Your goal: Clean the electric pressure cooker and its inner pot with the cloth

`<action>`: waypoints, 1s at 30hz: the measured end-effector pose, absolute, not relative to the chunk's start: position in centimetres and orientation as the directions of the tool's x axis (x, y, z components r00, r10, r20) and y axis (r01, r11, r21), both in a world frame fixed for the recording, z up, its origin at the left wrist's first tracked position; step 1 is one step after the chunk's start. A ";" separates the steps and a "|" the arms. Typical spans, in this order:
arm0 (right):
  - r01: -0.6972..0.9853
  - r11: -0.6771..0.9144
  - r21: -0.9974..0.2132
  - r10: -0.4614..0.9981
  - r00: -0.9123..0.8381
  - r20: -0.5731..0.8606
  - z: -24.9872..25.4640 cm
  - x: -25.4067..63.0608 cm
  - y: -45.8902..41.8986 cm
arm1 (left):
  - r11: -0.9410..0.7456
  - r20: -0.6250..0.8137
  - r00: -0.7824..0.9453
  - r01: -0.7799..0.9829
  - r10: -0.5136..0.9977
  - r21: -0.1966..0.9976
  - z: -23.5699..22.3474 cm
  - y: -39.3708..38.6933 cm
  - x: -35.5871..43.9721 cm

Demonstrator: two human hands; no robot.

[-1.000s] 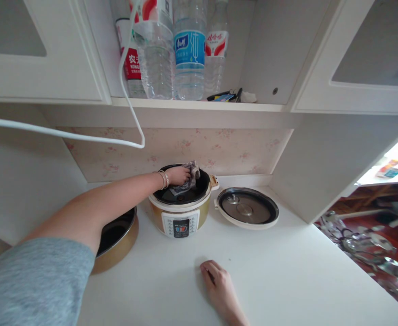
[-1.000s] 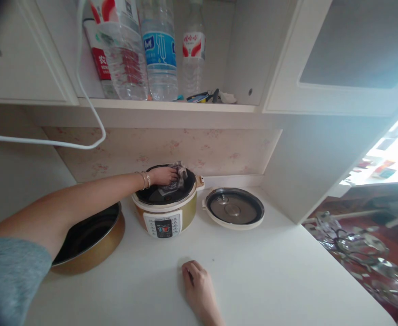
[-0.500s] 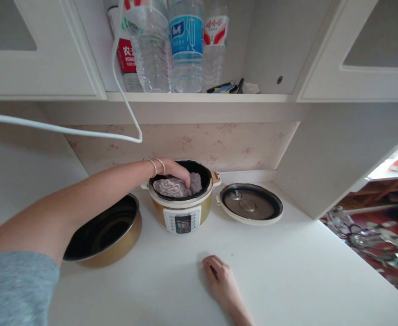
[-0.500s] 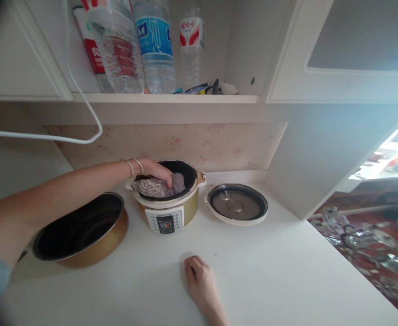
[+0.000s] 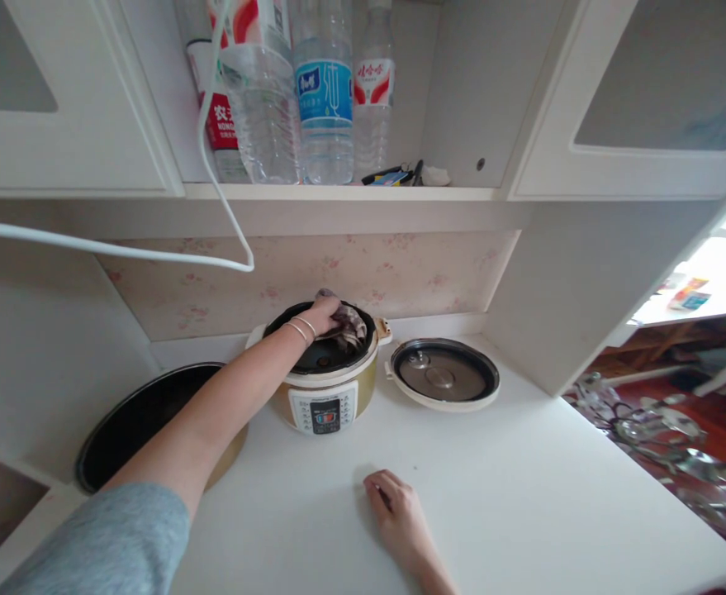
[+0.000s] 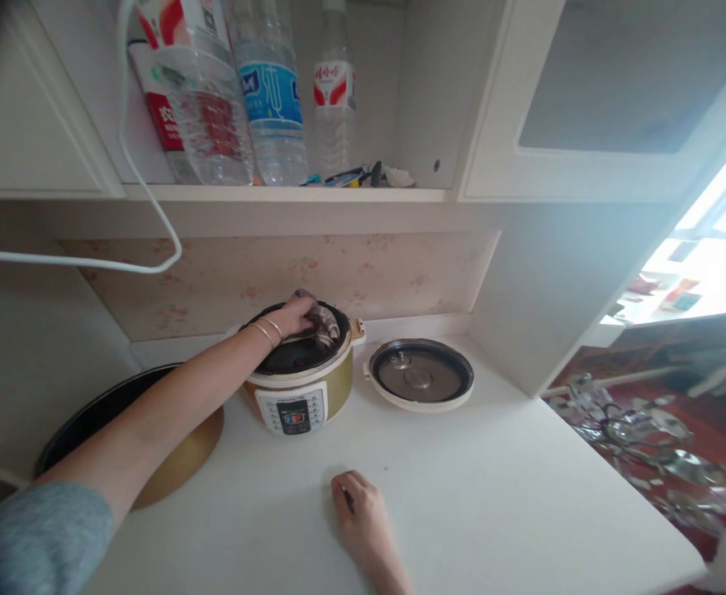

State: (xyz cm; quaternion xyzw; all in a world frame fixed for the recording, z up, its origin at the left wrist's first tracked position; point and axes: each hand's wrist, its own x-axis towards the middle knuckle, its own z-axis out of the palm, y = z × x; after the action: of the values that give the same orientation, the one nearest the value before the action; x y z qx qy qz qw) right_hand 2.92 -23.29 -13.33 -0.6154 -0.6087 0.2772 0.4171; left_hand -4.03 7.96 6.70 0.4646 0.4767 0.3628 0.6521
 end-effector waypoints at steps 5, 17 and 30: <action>0.519 0.083 -0.851 0.987 0.078 0.143 -13.5 3.0 -23.2 | 0.205 -0.292 0.417 0.242 0.860 0.948 6.5 5.3 -5.6; 0.523 0.073 -0.849 0.988 0.079 0.133 -13.6 2.8 -23.1 | -0.810 -0.271 0.770 0.583 0.577 -0.067 9.6 7.3 -14.0; 0.507 0.055 -0.860 0.980 0.136 0.143 -13.6 2.9 -22.7 | -0.908 0.080 0.983 -0.118 -0.164 -0.402 5.6 10.4 -9.6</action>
State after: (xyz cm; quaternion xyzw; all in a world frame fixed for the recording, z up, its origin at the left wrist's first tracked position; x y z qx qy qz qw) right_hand 2.88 -22.73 -13.56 -0.6266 -0.5934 0.2827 0.4188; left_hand -9.60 10.37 5.62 0.9751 -0.0724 0.0562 -0.2018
